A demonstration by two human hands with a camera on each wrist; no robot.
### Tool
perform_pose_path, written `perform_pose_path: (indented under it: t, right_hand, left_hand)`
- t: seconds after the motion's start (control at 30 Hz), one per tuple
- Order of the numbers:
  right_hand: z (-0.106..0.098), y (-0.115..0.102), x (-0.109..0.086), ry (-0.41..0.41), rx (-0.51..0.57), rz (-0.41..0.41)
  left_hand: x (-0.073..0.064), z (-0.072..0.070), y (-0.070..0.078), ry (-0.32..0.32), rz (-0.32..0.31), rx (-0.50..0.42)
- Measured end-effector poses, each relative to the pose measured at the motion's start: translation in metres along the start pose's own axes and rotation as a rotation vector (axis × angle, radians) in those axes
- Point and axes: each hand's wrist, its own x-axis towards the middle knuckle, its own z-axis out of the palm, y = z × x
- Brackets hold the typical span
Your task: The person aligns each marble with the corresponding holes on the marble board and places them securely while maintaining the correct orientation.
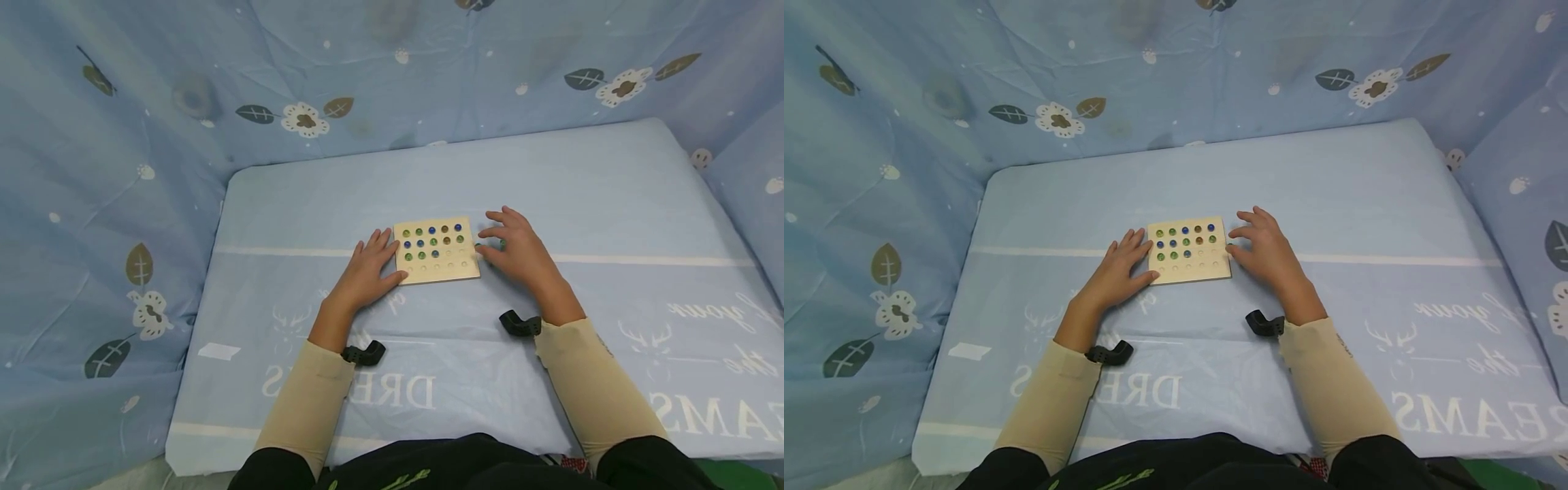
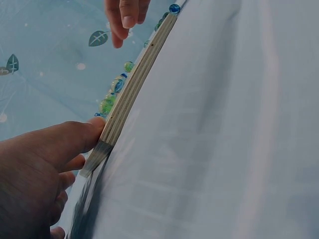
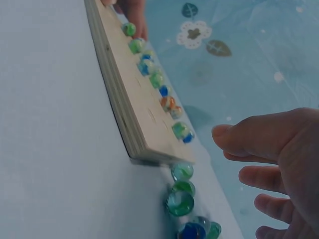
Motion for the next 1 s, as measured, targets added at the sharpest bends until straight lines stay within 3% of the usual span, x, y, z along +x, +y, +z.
perform_pose_path:
  t: [0.37,1.0]
  right_hand:
    - [0.0,0.01,0.0,-0.021,0.011,0.062]
    - [0.012,0.009,0.002,-0.047,-0.033,0.051]
  left_hand:
    - [0.0,0.003,-0.003,-0.005,-0.008,-0.003]
    - [0.001,0.002,-0.002,0.004,0.004,-0.01]
